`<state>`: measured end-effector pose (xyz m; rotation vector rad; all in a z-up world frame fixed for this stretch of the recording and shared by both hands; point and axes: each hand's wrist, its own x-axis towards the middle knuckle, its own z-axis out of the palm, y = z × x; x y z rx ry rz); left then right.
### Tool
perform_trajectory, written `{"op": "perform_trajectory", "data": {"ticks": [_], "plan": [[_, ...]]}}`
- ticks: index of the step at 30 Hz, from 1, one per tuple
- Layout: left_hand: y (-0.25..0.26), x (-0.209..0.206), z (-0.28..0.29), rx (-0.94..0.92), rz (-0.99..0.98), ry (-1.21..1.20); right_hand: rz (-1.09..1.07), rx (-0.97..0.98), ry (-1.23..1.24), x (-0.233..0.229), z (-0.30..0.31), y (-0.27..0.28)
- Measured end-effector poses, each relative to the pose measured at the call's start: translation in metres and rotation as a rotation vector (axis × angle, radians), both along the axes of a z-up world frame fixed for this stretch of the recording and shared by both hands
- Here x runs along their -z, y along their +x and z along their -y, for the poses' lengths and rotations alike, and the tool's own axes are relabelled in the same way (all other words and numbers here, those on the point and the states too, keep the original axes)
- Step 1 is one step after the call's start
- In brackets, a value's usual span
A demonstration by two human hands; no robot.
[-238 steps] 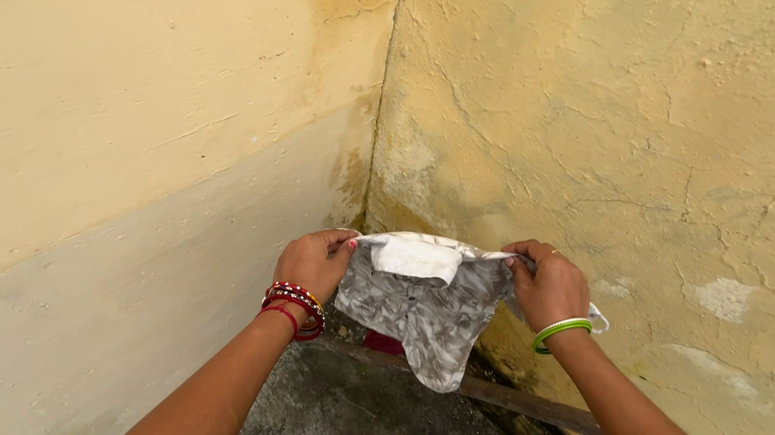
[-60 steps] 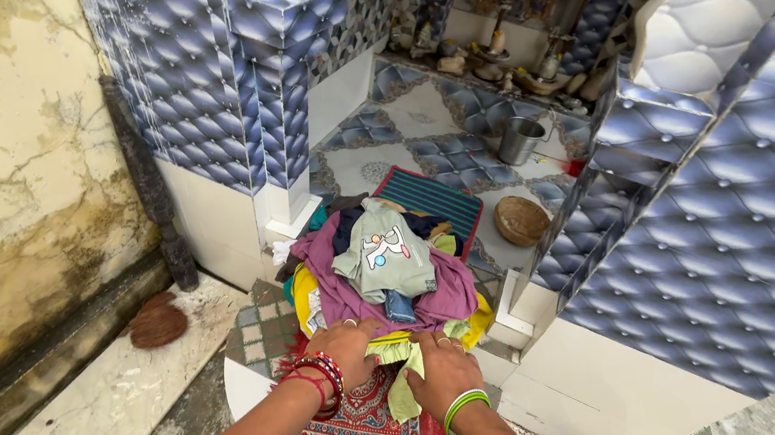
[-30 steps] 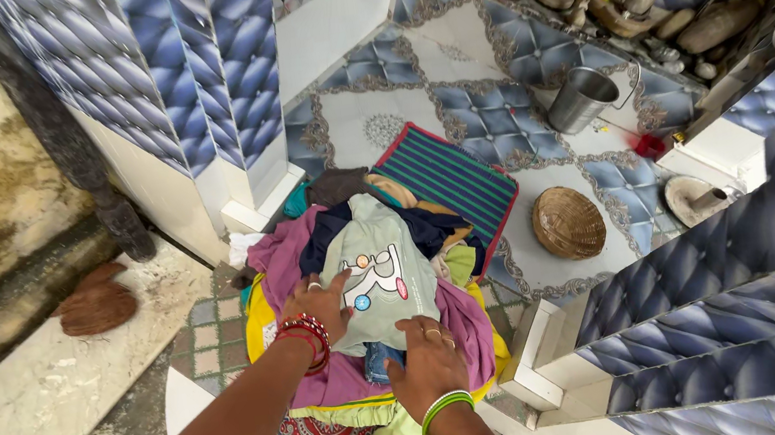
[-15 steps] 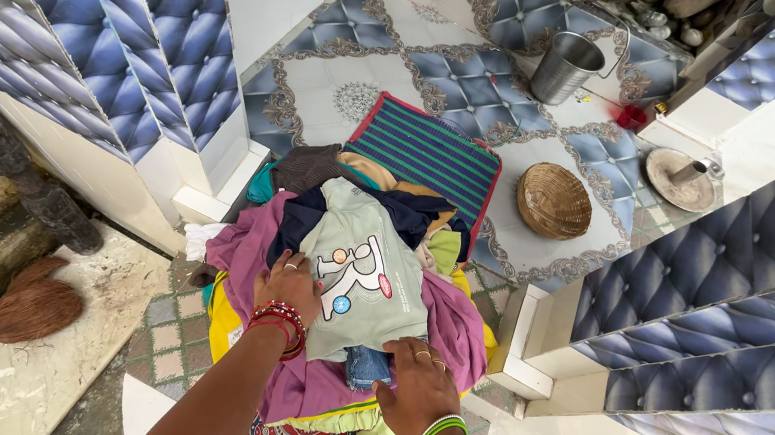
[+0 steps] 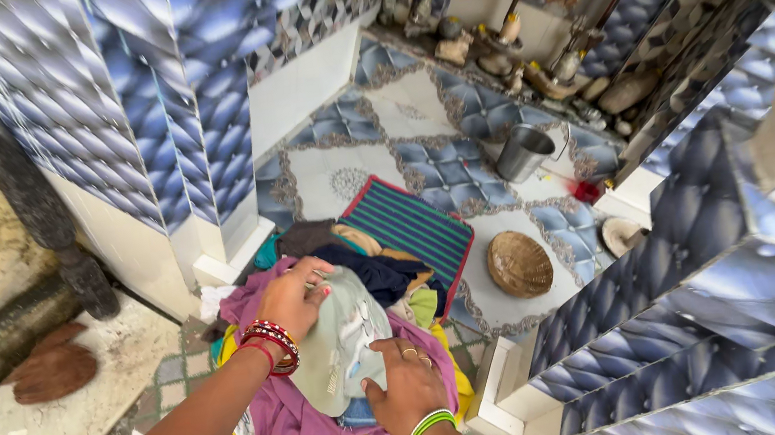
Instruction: The person picks up various garments from a pile on a small shrine platform, unfolds them, and hangs them one by one on a horizontal bamboo rod against a wall. The items include a white cloth, a grey t-shirt, denim shorts, a purple top, a dark blue t-shirt, and a yellow cloth.
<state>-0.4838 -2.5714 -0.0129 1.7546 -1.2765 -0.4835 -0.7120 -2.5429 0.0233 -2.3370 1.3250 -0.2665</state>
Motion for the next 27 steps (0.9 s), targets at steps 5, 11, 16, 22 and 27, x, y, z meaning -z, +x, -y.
{"op": "perform_trajectory", "data": {"ticks": [5,11,16,22,27], "plan": [[-0.010,-0.092,-0.024,0.259,0.118,-0.014,0.138,-0.064,-0.169,-0.063,-0.001,-0.004],[-0.034,-0.206,-0.070,0.453,0.320,0.064,0.391,-0.247,-0.346,-0.133,-0.008,-0.014],[-0.065,-0.258,-0.105,0.465,0.345,0.126,0.394,-0.336,-0.258,-0.161,-0.021,-0.019],[-0.086,-0.289,-0.152,0.421,0.424,0.192,0.529,-0.519,-0.178,-0.138,-0.022,-0.010],[-0.078,-0.301,-0.191,0.460,0.521,0.114,0.662,-0.642,-0.066,-0.144,-0.046,-0.001]]}}
